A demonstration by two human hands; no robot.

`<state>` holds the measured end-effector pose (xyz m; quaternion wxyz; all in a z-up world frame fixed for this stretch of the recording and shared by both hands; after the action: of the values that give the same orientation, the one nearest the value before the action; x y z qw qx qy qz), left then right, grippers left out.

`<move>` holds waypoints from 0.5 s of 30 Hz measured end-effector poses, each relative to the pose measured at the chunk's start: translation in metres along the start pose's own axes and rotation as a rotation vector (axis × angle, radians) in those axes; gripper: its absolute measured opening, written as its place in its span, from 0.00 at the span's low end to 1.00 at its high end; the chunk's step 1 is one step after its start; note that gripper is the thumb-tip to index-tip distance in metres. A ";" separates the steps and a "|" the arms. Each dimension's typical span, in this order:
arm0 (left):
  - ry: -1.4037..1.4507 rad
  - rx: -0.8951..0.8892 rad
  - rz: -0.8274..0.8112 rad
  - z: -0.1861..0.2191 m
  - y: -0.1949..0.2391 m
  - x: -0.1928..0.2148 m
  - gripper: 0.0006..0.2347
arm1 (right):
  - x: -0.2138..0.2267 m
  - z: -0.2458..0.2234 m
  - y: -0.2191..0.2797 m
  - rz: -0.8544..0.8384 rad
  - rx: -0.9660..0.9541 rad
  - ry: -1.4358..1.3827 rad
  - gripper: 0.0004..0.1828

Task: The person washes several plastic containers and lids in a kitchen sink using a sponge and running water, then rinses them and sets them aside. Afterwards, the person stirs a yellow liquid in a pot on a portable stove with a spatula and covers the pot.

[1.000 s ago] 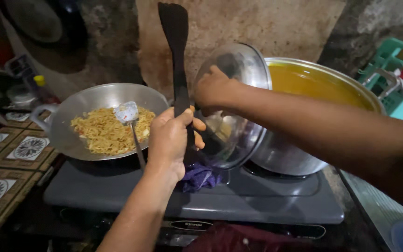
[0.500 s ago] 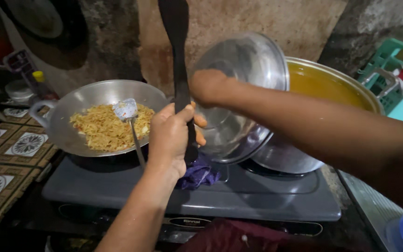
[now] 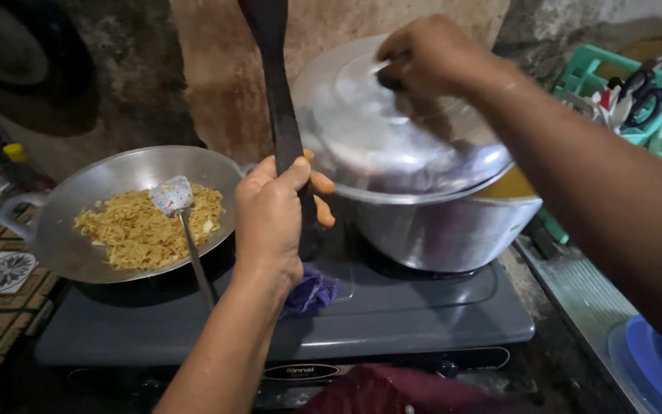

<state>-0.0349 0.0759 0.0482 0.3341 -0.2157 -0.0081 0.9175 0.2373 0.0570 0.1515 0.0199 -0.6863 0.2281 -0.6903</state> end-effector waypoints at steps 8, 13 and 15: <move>0.000 0.078 -0.037 -0.012 -0.001 -0.010 0.11 | 0.023 0.093 0.034 0.087 -0.383 -0.231 0.17; -0.008 0.098 -0.028 -0.014 -0.003 -0.013 0.11 | 0.023 0.117 0.048 0.093 -0.409 -0.183 0.17; -0.009 0.107 -0.028 -0.015 -0.003 -0.015 0.11 | 0.015 0.123 0.047 0.082 -0.420 -0.161 0.17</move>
<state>-0.0168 0.0675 0.0407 0.3581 -0.1932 0.0364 0.9127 0.3406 -0.0257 0.1440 -0.0772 -0.7182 0.3922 -0.5695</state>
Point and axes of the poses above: each hand's wrist, its own y-axis away from the middle knuckle, its own x-axis out of the back of the hand, z = x × y, the point moved 3 cm from there along -y, towards the middle knuckle, and after that the axes turned 5 degrees about -z, right-handed, at the moved point
